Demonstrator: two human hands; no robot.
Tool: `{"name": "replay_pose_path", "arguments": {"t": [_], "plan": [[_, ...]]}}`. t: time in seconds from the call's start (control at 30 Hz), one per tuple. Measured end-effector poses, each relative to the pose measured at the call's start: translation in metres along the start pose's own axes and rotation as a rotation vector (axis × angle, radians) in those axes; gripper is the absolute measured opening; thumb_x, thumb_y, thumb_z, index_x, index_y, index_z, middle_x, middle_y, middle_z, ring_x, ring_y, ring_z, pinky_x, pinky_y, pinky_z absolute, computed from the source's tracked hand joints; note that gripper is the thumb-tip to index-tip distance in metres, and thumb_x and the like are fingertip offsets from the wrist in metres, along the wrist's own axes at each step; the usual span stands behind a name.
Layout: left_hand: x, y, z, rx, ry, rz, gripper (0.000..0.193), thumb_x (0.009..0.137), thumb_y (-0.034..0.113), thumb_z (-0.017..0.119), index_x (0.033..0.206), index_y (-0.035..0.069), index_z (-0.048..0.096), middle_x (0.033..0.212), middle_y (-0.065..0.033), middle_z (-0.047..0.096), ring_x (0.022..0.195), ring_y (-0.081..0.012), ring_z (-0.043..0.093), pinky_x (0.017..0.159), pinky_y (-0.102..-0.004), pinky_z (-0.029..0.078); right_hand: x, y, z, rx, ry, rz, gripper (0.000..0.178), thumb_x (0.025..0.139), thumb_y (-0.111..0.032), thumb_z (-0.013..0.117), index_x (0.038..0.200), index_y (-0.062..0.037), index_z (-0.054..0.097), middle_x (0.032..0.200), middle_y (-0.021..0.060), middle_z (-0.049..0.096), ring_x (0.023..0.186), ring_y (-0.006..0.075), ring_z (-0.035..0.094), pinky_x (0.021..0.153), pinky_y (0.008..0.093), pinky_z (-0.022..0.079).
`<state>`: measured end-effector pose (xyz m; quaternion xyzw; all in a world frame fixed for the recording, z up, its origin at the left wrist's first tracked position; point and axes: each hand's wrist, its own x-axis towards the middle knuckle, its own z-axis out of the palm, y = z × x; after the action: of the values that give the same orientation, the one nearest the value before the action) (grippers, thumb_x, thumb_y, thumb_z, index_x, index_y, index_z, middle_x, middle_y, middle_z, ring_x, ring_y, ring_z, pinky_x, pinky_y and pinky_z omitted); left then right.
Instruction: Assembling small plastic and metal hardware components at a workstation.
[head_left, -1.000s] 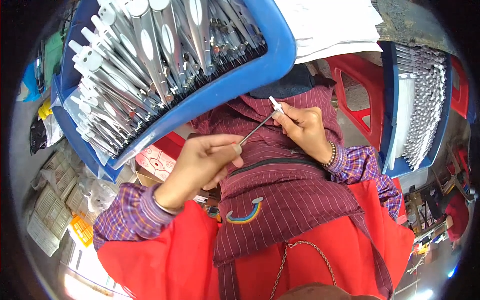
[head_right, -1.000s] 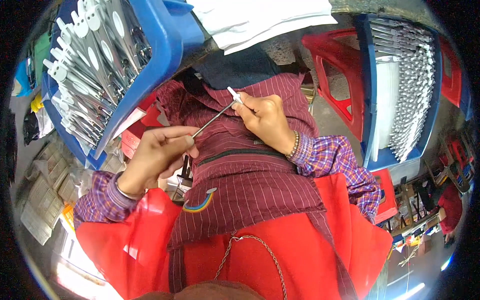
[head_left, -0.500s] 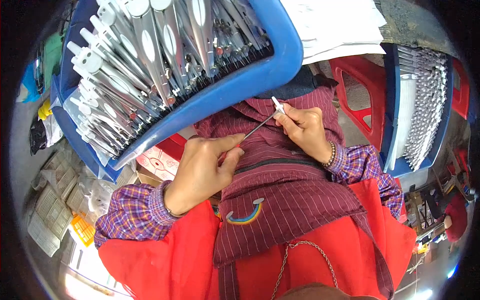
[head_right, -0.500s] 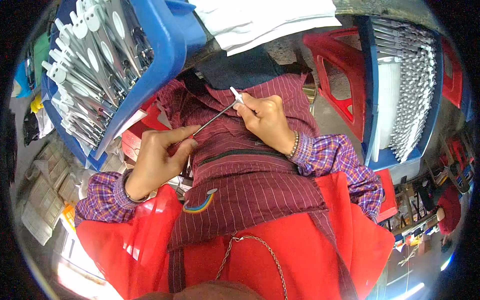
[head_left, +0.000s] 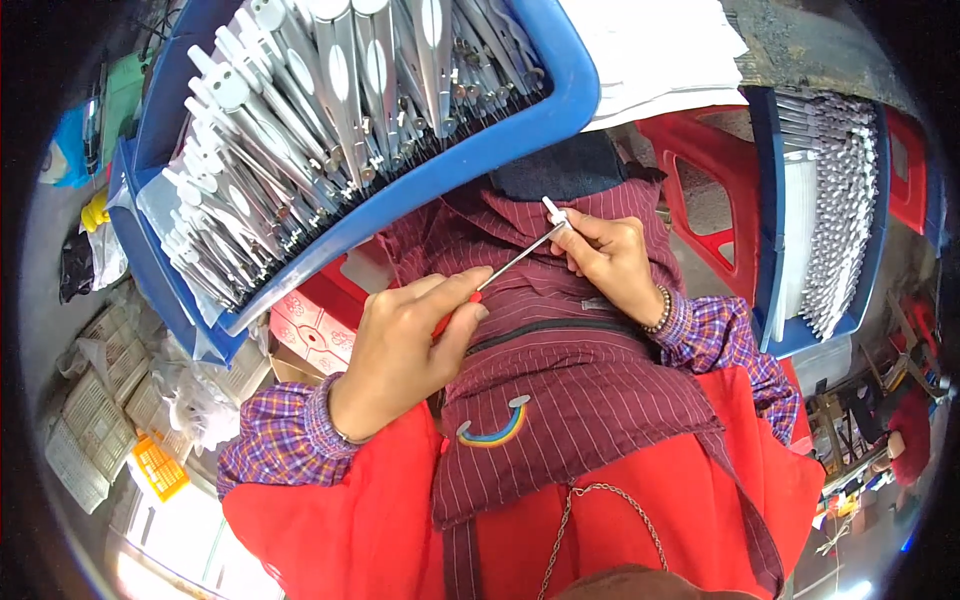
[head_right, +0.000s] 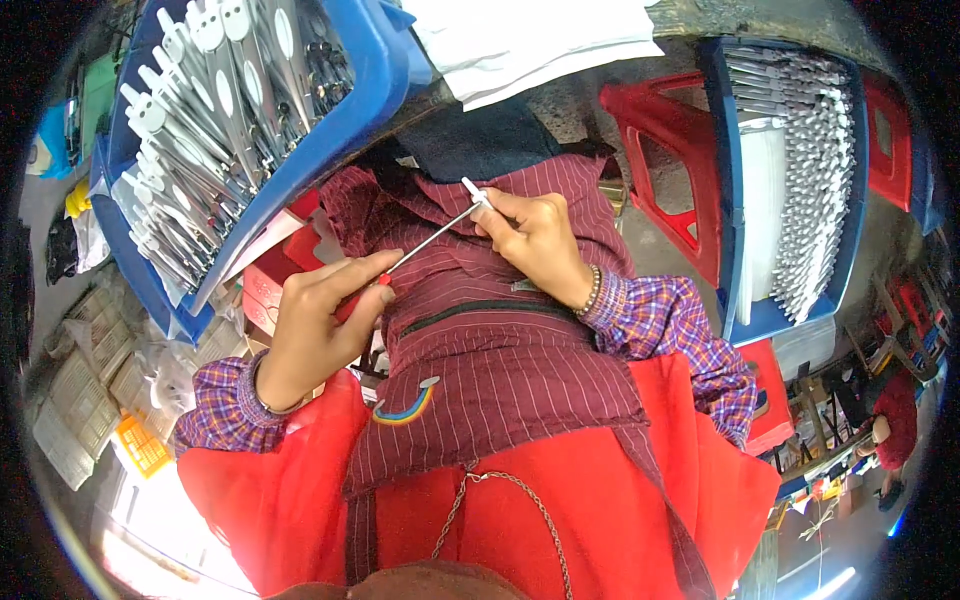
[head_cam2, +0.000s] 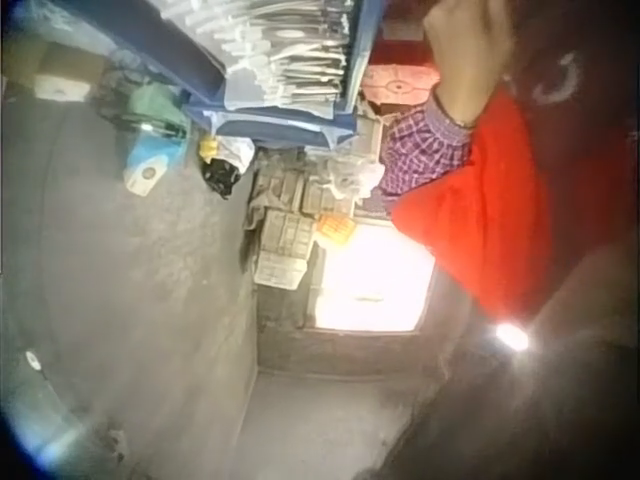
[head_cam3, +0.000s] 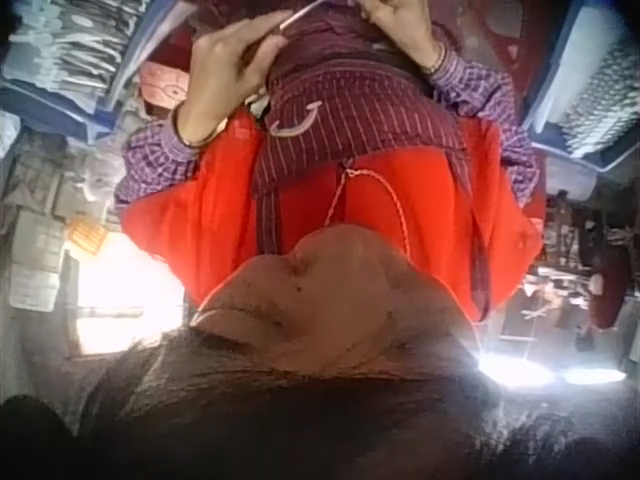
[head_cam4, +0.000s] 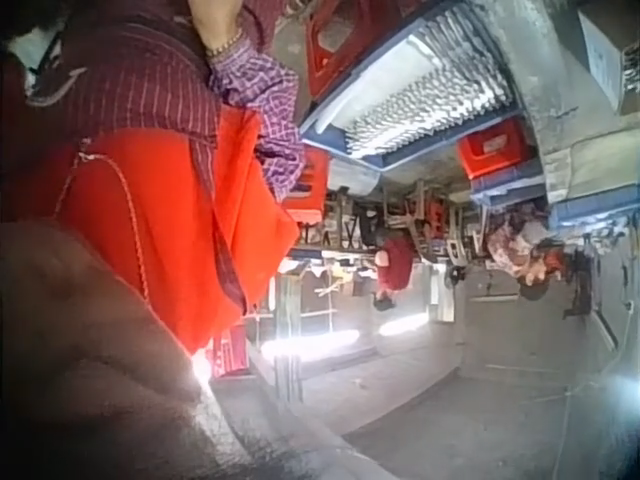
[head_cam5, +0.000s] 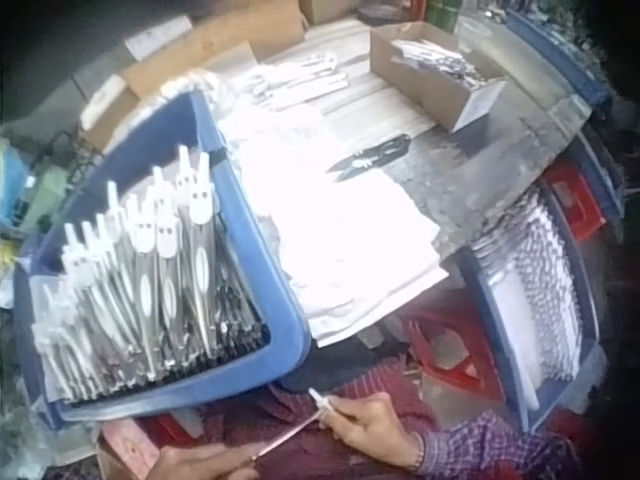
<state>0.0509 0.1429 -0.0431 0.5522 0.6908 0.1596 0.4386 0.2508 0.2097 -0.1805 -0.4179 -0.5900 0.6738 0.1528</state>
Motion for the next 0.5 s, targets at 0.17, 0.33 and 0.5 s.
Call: {"name": "replay_pose_path", "arguments": {"t": [0.17,0.33,0.5], "plan": [[0.0000,-0.0043,0.0018,0.015,-0.005,0.011,0.024,0.079,0.005,0.064,0.102,0.000,0.065,0.075,-0.0181,0.063,0.064,-0.0343,0.062,0.056,-0.0383,0.049,-0.0003,-0.0031,-0.0007,0.025,-0.003,0.020,0.018,0.088,-0.008,0.060,0.100,0.0024,0.068,0.065,0.0033,0.065,0.051,0.0049,0.056,0.047,0.0212,0.045],[-0.0006,-0.0094,0.0018,0.003,-0.073,-0.063,0.028,0.080,0.003,0.064,0.109,-0.001,0.064,0.087,-0.0170,0.068,0.071,-0.0240,0.068,0.065,-0.0302,0.052,0.0002,-0.0025,-0.0001,0.015,-0.011,0.004,0.018,0.088,-0.011,0.059,0.098,0.0018,0.067,0.065,0.0105,0.066,0.051,0.0115,0.062,0.047,0.0247,0.047],[0.0089,-0.0019,-0.0049,-0.433,-0.167,-0.454,0.026,0.084,0.004,0.062,0.110,-0.001,0.064,0.080,-0.0111,0.067,0.063,-0.0134,0.062,0.057,-0.0267,0.049,0.0002,-0.0006,0.0017,0.011,0.015,-0.032,0.015,0.087,-0.009,0.060,0.095,0.0022,0.066,0.066,0.0131,0.066,0.054,0.0160,0.065,0.047,0.0268,0.047]]}}
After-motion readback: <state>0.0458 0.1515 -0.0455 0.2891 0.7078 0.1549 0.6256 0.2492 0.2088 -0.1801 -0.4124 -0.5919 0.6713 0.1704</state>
